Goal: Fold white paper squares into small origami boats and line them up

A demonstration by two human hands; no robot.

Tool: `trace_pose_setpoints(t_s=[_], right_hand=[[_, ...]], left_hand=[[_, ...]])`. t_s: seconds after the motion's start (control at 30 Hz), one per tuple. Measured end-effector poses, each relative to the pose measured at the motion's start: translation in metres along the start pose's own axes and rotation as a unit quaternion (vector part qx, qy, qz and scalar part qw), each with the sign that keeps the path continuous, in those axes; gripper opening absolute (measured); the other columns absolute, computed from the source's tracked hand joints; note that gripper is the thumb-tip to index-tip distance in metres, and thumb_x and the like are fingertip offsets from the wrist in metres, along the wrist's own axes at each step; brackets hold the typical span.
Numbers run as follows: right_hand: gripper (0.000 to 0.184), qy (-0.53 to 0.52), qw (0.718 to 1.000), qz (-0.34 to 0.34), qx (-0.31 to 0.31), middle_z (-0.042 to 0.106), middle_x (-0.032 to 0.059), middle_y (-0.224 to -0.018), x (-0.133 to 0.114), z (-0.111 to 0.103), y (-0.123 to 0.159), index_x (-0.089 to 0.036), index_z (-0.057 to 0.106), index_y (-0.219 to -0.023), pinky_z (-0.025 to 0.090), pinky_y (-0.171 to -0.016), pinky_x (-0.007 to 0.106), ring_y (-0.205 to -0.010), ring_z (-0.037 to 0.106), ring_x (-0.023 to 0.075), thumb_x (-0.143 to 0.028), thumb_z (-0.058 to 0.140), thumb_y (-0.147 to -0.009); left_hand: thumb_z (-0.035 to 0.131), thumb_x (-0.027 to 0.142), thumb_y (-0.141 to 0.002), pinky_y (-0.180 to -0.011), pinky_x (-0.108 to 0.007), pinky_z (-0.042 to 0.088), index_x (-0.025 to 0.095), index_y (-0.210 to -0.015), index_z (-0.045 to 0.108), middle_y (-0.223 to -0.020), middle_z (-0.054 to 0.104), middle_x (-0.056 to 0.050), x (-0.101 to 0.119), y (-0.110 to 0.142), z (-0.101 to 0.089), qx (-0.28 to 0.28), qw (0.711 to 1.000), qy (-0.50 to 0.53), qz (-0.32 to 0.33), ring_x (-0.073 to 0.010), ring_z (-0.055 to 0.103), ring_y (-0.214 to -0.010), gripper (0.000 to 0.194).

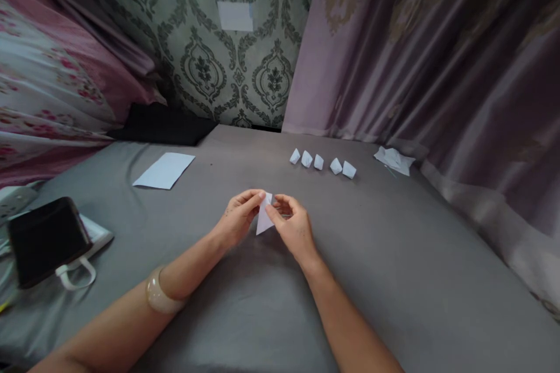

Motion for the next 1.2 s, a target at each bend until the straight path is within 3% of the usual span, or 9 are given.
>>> trace_pose_setpoints(t_s=[0.13, 0.37, 0.67, 0.97, 1.2], right_hand=[[0.031, -0.090, 0.993, 0.047, -0.054, 0.071, 0.0051, -0.083, 0.005, 0.009, 0.002, -0.016, 0.070, -0.087, 0.046, -0.069, 0.028, -0.073, 0.063, 0.0165, -0.041, 0.072, -0.069], [0.030, -0.096, 0.994, 0.051, -0.016, 0.070, 0.0040, -0.077, 0.009, 0.005, 0.001, -0.015, 0.069, -0.083, 0.045, -0.064, 0.027, -0.066, 0.061, 0.0146, -0.039, 0.075, -0.066], [0.023, -0.111, 0.993, 0.020, 0.027, 0.070, 0.0028, -0.076, 0.004, 0.001, 0.000, -0.017, 0.069, -0.084, 0.046, -0.061, 0.026, -0.064, 0.060, 0.0135, -0.034, 0.072, -0.068], [0.018, -0.016, 0.998, -0.061, 0.018, 0.070, 0.0034, -0.083, 0.000, 0.003, 0.003, -0.020, 0.072, -0.089, 0.049, -0.063, 0.027, -0.069, 0.063, 0.0148, -0.032, 0.066, -0.076], [0.021, 0.118, 0.973, -0.196, 0.025, 0.065, 0.0042, -0.087, -0.014, 0.005, 0.010, -0.021, 0.072, -0.098, 0.050, -0.066, 0.026, -0.076, 0.062, 0.0143, -0.023, 0.056, -0.085]], left_hand=[[0.075, 0.032, -0.069, -0.066, -0.023, 0.039, 0.015, -0.076, 0.072, -0.072, 0.063, -0.001, 0.000, 0.001, 0.002, -0.013, 0.999, -0.041, 0.012, -0.0091, 0.050, -0.066, 0.018], [0.077, 0.028, -0.067, -0.067, -0.024, 0.039, 0.015, -0.076, 0.071, -0.076, 0.064, -0.002, -0.003, 0.000, 0.000, -0.026, 0.998, -0.062, 0.003, -0.0095, 0.052, -0.068, 0.018], [0.076, 0.027, -0.062, -0.063, -0.024, 0.040, 0.012, -0.070, 0.070, -0.065, 0.061, -0.002, -0.003, 0.000, -0.002, 0.005, 0.999, -0.046, -0.024, -0.0088, 0.051, -0.060, 0.017], [0.073, 0.024, -0.060, -0.057, -0.022, 0.038, 0.013, -0.063, 0.066, -0.057, 0.057, 0.001, 0.001, 0.002, -0.002, 0.022, 0.998, -0.047, -0.033, -0.0075, 0.048, -0.054, 0.013], [0.071, 0.021, -0.059, -0.057, -0.022, 0.039, 0.012, -0.061, 0.065, -0.055, 0.056, 0.001, 0.000, 0.001, -0.004, 0.026, 0.998, -0.045, -0.040, -0.0076, 0.048, -0.053, 0.010]])
Point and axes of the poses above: each hand's wrist, its own y-axis away from the middle knuckle, its own z-axis out of the palm, x = y × z, the point moved 5 cm from there along -y, towards the middle knuckle
